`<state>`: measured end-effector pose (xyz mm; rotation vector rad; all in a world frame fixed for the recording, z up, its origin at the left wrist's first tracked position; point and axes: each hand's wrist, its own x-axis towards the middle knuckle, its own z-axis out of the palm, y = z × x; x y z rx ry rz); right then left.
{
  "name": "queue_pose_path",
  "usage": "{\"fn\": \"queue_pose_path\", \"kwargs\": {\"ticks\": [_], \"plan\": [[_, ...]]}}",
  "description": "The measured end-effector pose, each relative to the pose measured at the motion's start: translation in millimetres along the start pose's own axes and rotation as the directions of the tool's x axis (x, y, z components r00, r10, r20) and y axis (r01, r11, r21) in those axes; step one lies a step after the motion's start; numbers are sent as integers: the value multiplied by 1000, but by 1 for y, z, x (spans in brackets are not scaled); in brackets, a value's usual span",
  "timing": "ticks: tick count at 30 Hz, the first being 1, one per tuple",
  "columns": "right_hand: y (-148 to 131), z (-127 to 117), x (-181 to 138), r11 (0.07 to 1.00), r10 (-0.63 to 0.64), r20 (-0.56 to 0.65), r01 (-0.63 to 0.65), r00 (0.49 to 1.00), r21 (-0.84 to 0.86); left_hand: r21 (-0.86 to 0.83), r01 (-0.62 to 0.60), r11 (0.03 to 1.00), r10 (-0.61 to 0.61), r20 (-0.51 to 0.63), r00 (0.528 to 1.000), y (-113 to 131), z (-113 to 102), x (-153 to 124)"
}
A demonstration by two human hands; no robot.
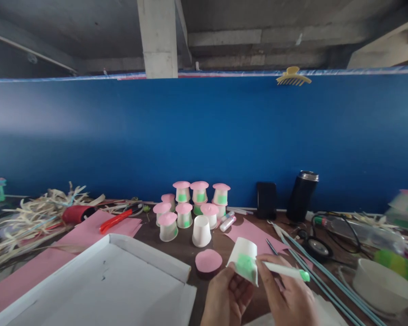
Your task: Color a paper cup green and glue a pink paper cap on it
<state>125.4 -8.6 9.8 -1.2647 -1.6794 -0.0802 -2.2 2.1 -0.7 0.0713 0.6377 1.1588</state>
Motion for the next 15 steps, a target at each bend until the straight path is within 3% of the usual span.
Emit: {"fn": "queue_pose_path", "kwargs": {"ticks": [15], "plan": [[-7, 0, 1, 999, -28, 48, 26, 998, 39, -16, -23, 1000, 23, 9, 1000, 2, 2, -2]]}}
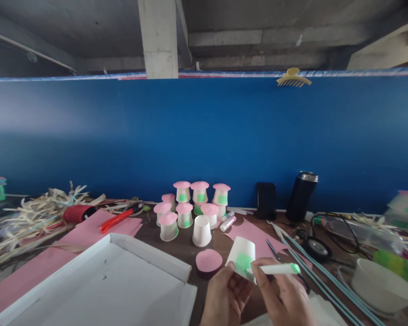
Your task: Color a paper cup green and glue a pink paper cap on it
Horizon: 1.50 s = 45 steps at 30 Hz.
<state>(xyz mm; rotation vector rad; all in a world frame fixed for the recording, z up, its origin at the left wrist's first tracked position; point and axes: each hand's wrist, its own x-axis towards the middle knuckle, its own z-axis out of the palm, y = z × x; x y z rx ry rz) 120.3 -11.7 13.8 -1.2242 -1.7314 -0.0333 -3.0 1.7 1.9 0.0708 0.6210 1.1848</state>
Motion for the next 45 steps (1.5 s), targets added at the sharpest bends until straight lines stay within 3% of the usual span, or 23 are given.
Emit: {"fn": "queue_pose_path", "kwargs": {"ticks": [10, 15, 20, 29, 45], "plan": [[7, 0, -2, 999, 28, -10, -28, 1000, -36, -9, 3, 1000, -3, -7, 1000, -1, 0, 1], [6, 0, 0, 998, 33, -73, -37, 997, -46, -6, -21, 1000, 21, -9, 1000, -2, 0, -1], [5, -1, -1, 997, 62, 1, -62, 998, -42, -18, -24, 1000, 24, -8, 1000, -2, 1, -1], [5, -3, 0, 993, 72, -26, -74, 997, -90, 1, -27, 1000, 27, -8, 1000, -5, 0, -3], [6, -1, -3, 1000, -1, -13, 0, 1000, -28, -1, -17, 1000, 17, -33, 999, -2, 1, -2]]}}
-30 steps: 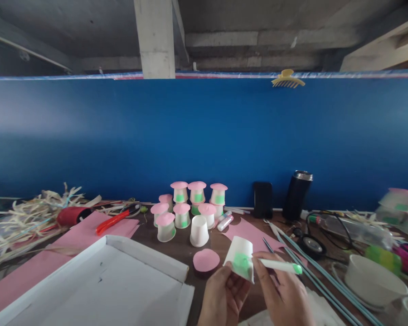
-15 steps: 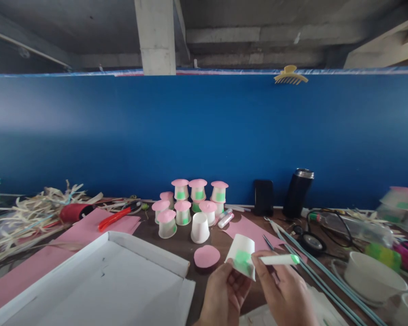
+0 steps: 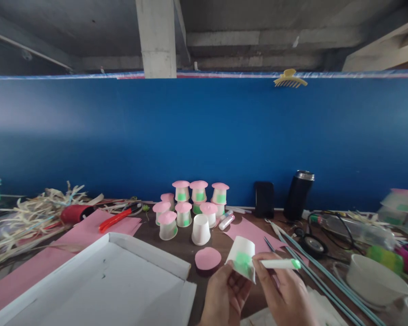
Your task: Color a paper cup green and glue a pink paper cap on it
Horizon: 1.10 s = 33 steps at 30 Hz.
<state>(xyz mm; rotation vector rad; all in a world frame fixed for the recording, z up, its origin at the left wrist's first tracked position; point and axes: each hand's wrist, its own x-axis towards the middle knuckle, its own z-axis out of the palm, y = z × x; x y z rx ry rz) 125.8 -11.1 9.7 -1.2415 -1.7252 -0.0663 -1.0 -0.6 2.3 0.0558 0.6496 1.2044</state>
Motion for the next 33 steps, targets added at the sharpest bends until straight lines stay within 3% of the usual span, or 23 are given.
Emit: {"fn": "queue_pose_path", "kwargs": {"ticks": [14, 26, 33], "plan": [[-8, -5, 3, 999, 42, -55, -40, 998, 31, 5, 12, 1000, -12, -47, 999, 4, 7, -4], [-1, -1, 3, 1000, 5, -22, -5, 1000, -13, 17, -14, 1000, 13, 88, 996, -2, -1, -1], [-6, -3, 5, 999, 44, -31, -45, 999, -7, 40, -63, 997, 57, 140, 989, -2, 2, -3]]}}
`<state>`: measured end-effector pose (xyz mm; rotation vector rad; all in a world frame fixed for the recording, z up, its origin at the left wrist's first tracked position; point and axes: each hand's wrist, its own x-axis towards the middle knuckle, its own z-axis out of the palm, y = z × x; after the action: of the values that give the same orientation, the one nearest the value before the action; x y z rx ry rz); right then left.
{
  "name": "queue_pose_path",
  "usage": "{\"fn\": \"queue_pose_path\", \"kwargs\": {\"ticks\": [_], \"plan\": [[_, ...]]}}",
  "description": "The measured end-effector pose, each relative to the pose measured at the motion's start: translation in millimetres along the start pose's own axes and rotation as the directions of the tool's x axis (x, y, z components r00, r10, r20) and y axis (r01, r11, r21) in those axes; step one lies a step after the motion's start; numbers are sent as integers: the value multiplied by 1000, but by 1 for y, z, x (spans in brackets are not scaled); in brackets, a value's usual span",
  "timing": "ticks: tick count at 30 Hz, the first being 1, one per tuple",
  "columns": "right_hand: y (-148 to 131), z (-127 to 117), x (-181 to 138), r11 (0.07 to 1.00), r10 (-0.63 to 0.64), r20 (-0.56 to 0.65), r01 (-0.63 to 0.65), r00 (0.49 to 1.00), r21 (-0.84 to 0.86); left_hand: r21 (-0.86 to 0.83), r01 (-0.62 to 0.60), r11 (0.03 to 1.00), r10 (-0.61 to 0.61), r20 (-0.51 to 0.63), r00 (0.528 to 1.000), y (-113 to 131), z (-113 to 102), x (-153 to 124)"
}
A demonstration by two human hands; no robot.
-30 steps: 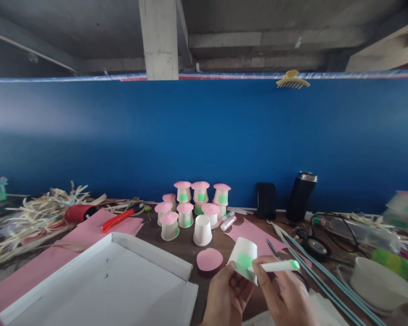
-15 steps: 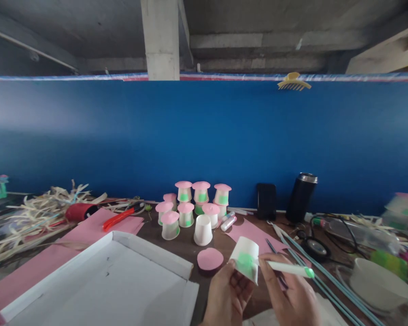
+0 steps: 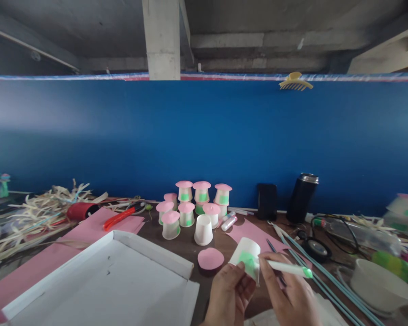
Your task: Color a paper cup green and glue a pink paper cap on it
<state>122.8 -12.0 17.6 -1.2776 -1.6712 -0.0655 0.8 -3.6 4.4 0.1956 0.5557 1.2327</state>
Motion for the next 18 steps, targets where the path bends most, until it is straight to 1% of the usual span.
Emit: {"fn": "queue_pose_path", "kwargs": {"ticks": [2, 4, 7, 11, 15, 18], "plan": [[0, 0, 0, 1000, 24, 1, -24, 1000, -4, -2, 3, 1000, -3, 10, 1000, 0, 1, 0], [2, 0, -1, 999, 43, -1, -43, 999, -14, -7, 0, 1000, 0, -6, 1000, 0, 2, 1], [9, 1, -3, 996, 80, -10, -80, 997, -30, -12, -1, 1000, 0, -25, 1000, -1, 2, 1], [16, 0, -5, 992, 117, -12, -117, 993, -36, -22, 20, 1000, -20, -17, 1000, -1, 2, 0], [14, -2, -4, 991, 128, -35, -129, 991, -43, -18, 24, 1000, -23, 31, 999, 0, 3, -3], [10, -4, -1, 990, 138, -11, -138, 990, -33, -15, 22, 1000, -22, 28, 999, 0, 2, -4]]}}
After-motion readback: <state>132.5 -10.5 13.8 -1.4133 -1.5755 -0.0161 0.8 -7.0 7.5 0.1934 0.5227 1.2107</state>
